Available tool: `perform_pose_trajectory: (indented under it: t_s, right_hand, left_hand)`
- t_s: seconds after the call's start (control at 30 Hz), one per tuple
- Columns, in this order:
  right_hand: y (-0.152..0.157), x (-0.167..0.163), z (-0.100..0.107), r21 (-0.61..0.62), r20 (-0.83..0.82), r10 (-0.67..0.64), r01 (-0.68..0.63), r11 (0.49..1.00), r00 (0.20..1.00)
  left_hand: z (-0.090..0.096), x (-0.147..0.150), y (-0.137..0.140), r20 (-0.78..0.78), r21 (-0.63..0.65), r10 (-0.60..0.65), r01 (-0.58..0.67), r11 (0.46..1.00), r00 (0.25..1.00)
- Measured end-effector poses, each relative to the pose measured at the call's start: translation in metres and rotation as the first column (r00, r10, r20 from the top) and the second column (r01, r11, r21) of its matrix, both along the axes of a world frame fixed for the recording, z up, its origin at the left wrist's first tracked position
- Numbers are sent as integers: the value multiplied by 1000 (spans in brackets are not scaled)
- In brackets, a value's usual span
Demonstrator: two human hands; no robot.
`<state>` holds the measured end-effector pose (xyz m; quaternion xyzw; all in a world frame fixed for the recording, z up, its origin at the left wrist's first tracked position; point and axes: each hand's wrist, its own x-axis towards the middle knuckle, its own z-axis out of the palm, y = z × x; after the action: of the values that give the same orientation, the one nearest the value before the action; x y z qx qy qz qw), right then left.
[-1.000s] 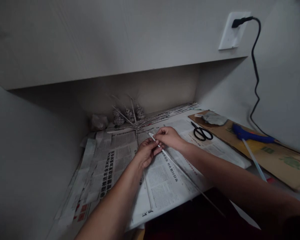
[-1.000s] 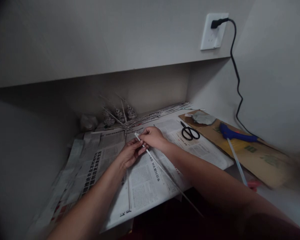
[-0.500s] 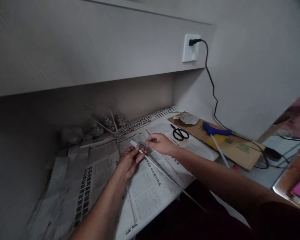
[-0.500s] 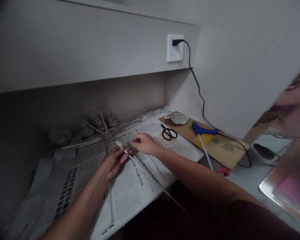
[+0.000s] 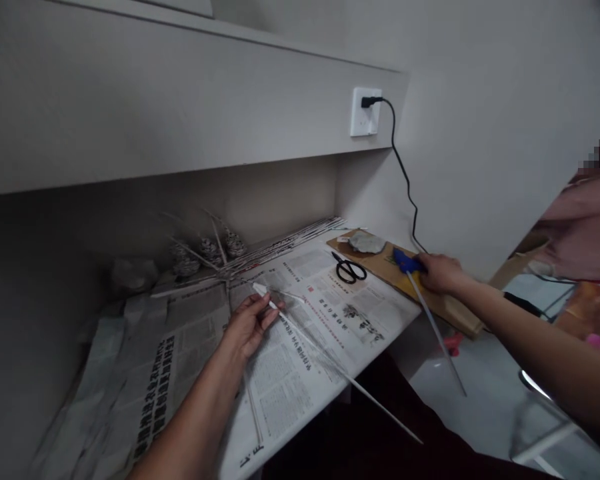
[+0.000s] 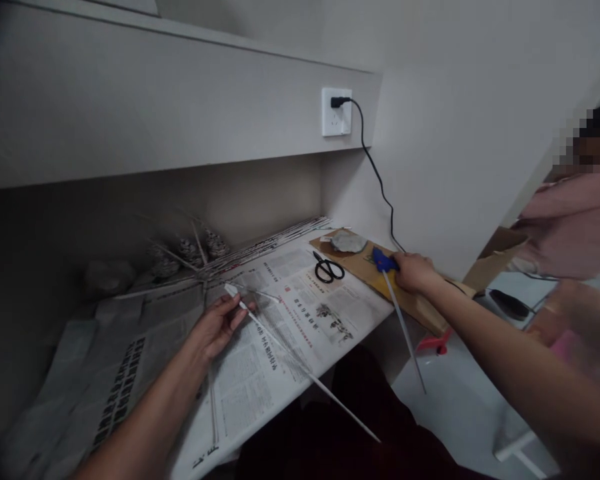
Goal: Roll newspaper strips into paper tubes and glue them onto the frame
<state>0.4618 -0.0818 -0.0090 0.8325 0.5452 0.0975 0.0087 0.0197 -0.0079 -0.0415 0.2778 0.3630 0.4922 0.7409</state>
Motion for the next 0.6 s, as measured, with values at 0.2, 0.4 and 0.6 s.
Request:
perform_pose_trajectory:
  t_s: [0.2, 0.4, 0.6]
  right_hand:
    - [6, 9, -3, -3, -55, 89, -89, 996, 995]
    - [-4, 18, 17, 253, -494, 140, -12, 967, 858]
    - [-27, -23, 52, 216, -896, 167, 77, 973, 412]
  left_hand:
    - [-1, 1, 0, 14, -10, 33, -33, 999, 999]
    - [-6, 3, 3, 33, 0, 15, -15, 1000, 999]
    - [-5, 5, -2, 11, 10, -11, 10, 1000, 1000]
